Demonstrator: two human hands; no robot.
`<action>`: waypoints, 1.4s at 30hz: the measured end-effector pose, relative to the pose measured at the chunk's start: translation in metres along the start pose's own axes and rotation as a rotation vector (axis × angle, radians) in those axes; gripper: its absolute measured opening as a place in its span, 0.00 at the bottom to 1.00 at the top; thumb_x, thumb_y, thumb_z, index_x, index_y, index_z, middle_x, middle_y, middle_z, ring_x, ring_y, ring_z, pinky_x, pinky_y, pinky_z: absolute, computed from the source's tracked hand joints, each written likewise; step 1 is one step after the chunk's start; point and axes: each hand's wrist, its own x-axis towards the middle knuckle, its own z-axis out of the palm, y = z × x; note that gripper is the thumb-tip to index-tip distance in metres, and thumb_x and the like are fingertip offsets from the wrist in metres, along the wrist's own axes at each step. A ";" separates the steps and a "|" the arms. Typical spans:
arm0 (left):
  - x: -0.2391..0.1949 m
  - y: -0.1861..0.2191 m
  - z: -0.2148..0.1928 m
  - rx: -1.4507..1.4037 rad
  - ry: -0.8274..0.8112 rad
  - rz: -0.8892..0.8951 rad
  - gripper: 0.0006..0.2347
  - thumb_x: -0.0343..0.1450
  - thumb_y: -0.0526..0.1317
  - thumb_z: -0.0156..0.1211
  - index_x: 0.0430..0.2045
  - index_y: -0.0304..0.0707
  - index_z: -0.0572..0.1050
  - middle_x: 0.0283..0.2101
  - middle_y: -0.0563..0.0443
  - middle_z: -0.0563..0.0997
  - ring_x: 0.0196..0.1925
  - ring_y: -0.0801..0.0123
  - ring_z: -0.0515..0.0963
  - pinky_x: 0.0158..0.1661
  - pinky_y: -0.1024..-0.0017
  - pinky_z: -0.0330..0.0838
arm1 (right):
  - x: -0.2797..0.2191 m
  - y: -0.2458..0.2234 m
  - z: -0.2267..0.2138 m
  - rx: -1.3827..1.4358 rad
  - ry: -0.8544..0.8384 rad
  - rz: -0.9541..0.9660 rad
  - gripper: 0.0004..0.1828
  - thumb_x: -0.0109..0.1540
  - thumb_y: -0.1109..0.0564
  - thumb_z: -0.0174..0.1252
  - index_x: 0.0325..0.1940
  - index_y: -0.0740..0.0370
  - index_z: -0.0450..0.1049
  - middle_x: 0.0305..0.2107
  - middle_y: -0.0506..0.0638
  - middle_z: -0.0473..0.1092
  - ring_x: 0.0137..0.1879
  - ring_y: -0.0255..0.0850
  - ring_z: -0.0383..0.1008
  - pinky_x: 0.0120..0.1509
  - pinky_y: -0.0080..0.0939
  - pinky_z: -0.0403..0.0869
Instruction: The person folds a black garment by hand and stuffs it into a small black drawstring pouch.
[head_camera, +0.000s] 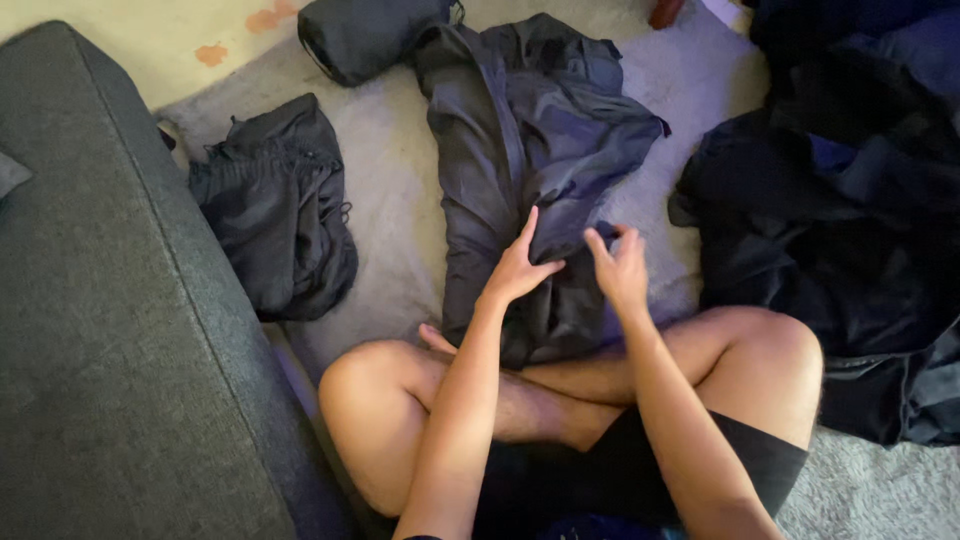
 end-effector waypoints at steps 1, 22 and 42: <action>-0.002 0.002 0.002 0.002 -0.001 0.000 0.50 0.66 0.54 0.74 0.84 0.65 0.45 0.76 0.30 0.68 0.77 0.40 0.69 0.77 0.49 0.64 | 0.024 0.020 0.012 0.002 0.001 0.001 0.36 0.68 0.23 0.65 0.67 0.47 0.71 0.59 0.61 0.72 0.68 0.61 0.75 0.73 0.59 0.73; 0.120 -0.033 0.003 0.681 0.649 0.398 0.26 0.81 0.60 0.51 0.71 0.49 0.73 0.69 0.42 0.75 0.69 0.55 0.73 0.61 0.47 0.68 | 0.228 0.018 0.074 0.806 -0.040 0.493 0.50 0.61 0.38 0.80 0.74 0.70 0.65 0.66 0.70 0.69 0.59 0.56 0.82 0.52 0.54 0.86; 0.262 0.064 -0.036 0.303 0.152 -0.146 0.43 0.74 0.79 0.30 0.81 0.56 0.59 0.82 0.33 0.58 0.82 0.35 0.61 0.69 0.19 0.48 | 0.316 -0.076 0.092 0.555 -0.349 -0.275 0.27 0.71 0.46 0.47 0.70 0.55 0.79 0.70 0.63 0.70 0.81 0.58 0.61 0.89 0.54 0.53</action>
